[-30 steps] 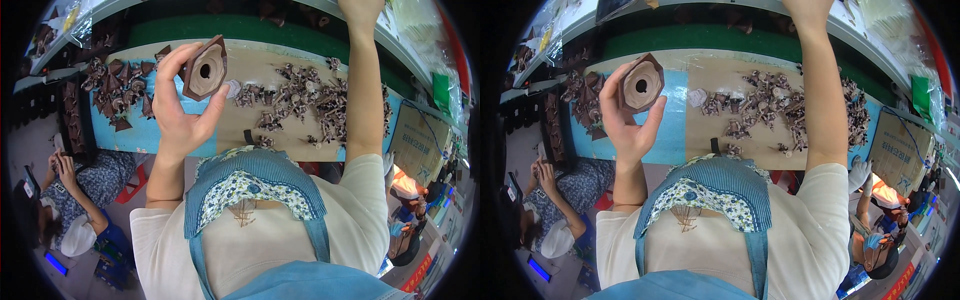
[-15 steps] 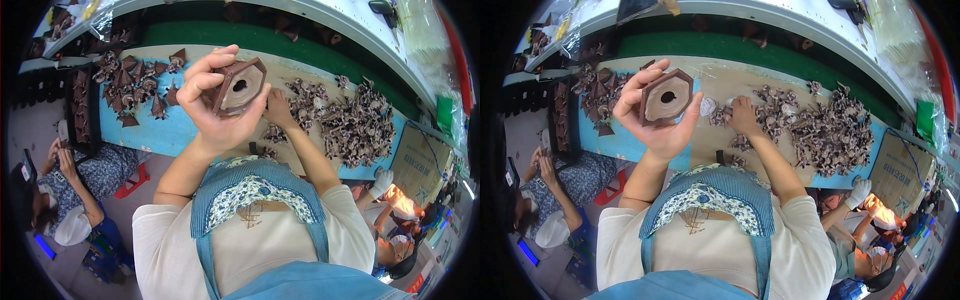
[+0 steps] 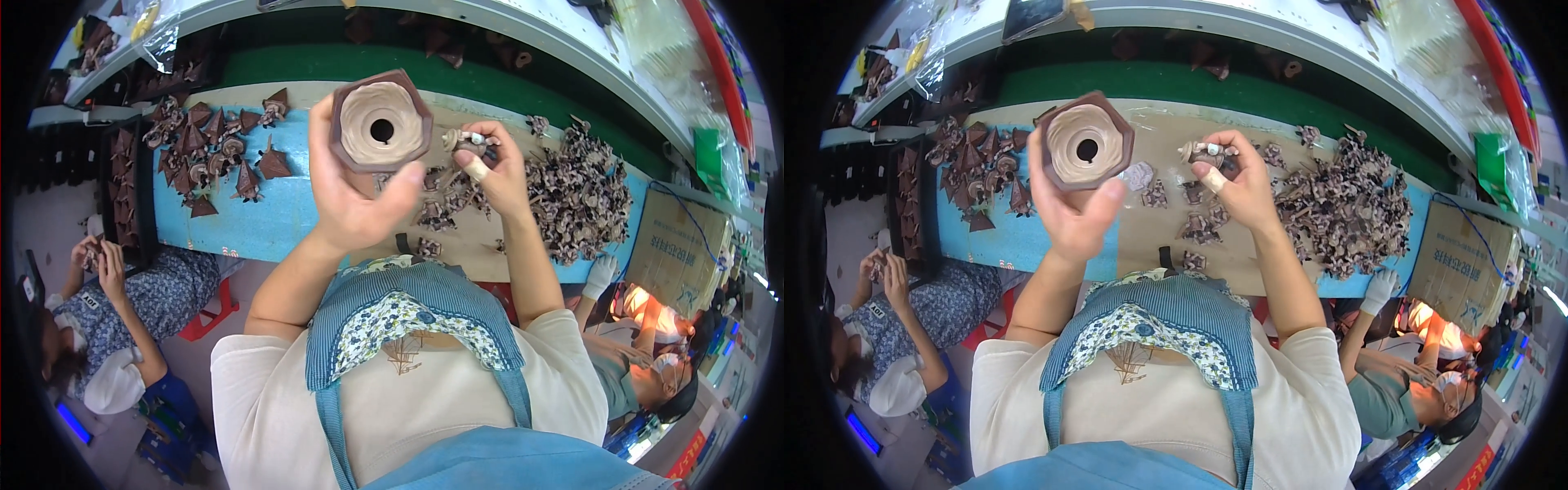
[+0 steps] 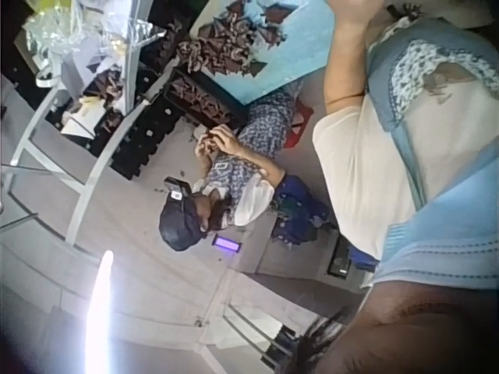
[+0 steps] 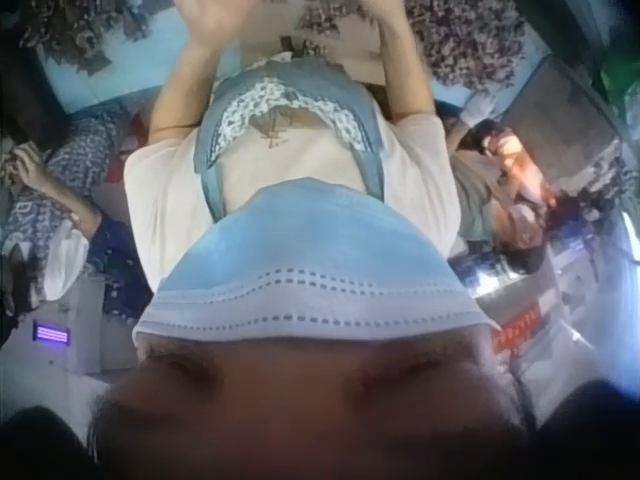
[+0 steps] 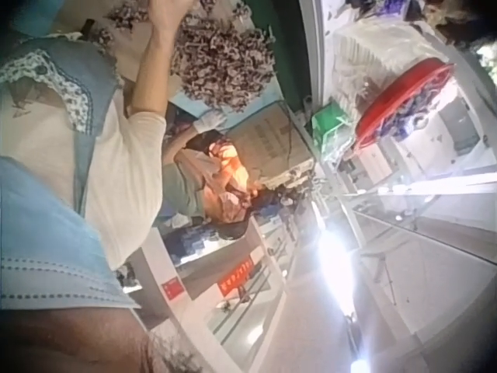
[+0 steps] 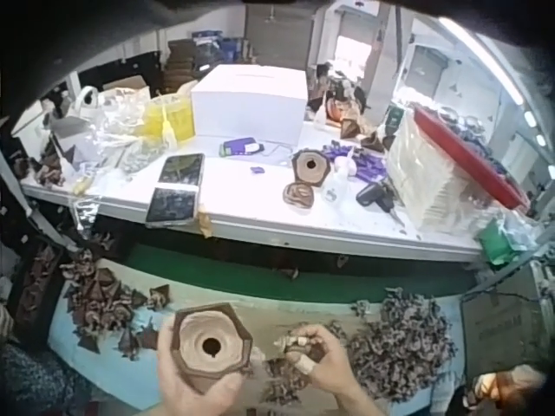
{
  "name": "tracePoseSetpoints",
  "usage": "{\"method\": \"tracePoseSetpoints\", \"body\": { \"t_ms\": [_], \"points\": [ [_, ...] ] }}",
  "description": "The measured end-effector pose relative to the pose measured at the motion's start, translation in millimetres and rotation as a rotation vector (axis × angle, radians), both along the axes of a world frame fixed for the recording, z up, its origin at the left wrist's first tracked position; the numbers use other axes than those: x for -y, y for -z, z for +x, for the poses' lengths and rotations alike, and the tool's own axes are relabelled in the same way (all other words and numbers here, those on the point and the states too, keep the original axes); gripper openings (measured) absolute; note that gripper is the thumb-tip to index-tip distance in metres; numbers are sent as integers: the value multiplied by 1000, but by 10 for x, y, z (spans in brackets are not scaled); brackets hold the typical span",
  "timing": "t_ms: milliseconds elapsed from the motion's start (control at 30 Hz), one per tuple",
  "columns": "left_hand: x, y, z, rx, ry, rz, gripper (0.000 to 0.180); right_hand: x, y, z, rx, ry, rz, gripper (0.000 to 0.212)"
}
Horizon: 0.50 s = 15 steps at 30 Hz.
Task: The person assembles figurines by dispensing glue into the cavity of base pieces using a glue bottle and inserting miniature figures into the bases by hand.
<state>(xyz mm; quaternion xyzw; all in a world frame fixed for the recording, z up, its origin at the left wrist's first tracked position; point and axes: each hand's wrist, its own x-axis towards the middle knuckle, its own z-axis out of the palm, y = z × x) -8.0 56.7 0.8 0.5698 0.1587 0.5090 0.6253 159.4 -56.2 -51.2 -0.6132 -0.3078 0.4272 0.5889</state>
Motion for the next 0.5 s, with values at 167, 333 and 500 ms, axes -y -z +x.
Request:
{"method": "tracePoseSetpoints", "body": {
  "t_ms": [167,333,500],
  "points": [
    [271,-43,-68,-50,382,-592,67,221,-535,-126,195,-126,243,28],
    [478,-169,-70,-349,269,-463,47,363,-628,-226,614,-142,337,28],
    [684,-73,-147,-350,156,-258,51,529,-685,-452,106,-75,197,29]
  ]
}}
